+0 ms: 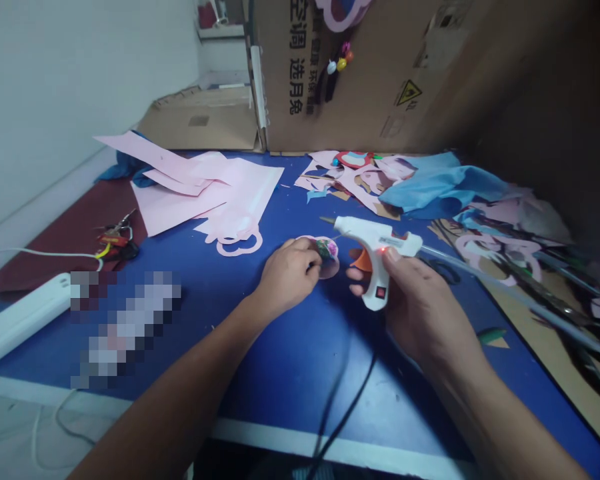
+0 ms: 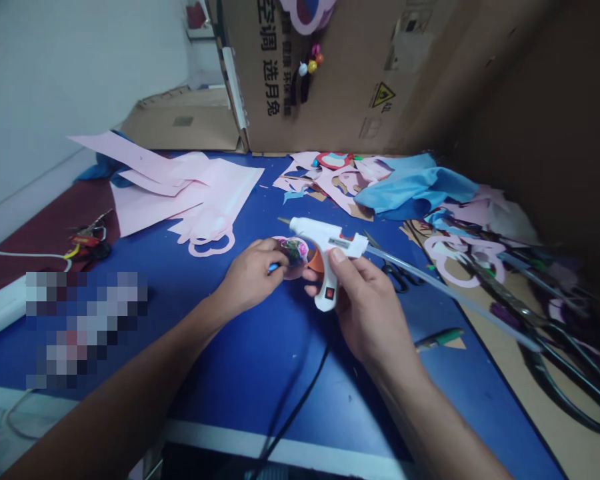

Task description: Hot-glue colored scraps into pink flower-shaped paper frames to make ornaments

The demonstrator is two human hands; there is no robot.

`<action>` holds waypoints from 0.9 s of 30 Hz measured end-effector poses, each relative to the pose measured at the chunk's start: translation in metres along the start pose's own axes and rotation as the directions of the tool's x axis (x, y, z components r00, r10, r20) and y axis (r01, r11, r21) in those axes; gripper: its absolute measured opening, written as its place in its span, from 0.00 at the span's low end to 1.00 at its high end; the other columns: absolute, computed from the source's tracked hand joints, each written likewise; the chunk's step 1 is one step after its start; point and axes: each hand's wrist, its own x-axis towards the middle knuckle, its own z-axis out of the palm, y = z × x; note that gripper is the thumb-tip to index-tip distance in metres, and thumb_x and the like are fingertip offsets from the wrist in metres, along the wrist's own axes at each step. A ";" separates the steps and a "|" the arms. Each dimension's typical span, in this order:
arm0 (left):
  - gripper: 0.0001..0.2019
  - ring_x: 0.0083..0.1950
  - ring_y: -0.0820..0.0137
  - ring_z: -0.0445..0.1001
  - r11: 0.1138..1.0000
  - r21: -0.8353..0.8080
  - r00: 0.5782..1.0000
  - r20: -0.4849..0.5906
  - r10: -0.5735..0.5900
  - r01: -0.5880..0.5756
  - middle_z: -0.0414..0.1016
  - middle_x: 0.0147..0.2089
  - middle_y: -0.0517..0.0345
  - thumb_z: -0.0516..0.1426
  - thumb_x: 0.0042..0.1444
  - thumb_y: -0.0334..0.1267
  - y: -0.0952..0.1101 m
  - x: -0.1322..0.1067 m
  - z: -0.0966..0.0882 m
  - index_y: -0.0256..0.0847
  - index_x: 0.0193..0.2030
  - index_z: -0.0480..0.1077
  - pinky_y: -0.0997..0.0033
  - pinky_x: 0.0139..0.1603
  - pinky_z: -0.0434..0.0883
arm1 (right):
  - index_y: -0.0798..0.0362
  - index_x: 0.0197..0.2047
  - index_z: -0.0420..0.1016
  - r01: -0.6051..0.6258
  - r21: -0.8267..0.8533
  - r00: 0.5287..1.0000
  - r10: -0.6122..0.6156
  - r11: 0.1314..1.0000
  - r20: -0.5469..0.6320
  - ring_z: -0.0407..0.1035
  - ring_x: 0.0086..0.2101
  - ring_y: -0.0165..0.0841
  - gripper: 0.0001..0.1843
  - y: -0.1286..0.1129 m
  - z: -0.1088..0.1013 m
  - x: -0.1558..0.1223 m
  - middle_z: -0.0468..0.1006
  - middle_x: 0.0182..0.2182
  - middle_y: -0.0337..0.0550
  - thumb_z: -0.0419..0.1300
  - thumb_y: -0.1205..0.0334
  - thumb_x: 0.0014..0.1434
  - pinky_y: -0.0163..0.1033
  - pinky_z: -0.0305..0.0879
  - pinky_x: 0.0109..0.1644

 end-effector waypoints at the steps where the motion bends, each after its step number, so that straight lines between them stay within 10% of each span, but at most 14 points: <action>1: 0.10 0.60 0.56 0.82 1.000 -0.003 1.000 0.005 -0.006 0.006 0.86 0.57 0.51 0.61 0.68 0.28 -0.001 0.001 0.000 0.43 0.41 0.84 0.51 0.67 0.78 | 0.48 0.41 0.89 0.012 -0.046 0.999 -0.013 0.999 -0.030 0.85 0.36 0.40 0.26 -0.001 -0.003 -0.005 0.89 0.39 0.46 0.83 0.36 0.53 0.42 0.83 0.36; 10: 0.12 0.64 0.58 0.82 0.996 -0.085 0.999 0.025 0.041 -0.039 0.86 0.59 0.53 0.60 0.68 0.25 -0.008 0.004 0.000 0.44 0.41 0.84 0.50 0.72 0.75 | 0.46 0.36 0.89 0.145 -0.567 0.972 -0.224 0.811 -0.073 0.75 0.25 0.38 0.26 -0.008 -0.026 -0.042 0.82 0.24 0.45 0.73 0.31 0.65 0.42 0.68 0.27; 27: 0.13 0.62 0.59 0.82 0.997 -0.073 1.000 0.020 0.023 -0.022 0.85 0.58 0.53 0.59 0.69 0.26 -0.010 0.006 0.002 0.45 0.41 0.85 0.53 0.70 0.77 | 0.48 0.38 0.82 0.219 -0.792 0.966 -0.240 0.570 0.094 0.67 0.24 0.36 0.24 0.011 -0.023 -0.033 0.76 0.23 0.38 0.64 0.36 0.72 0.42 0.57 0.29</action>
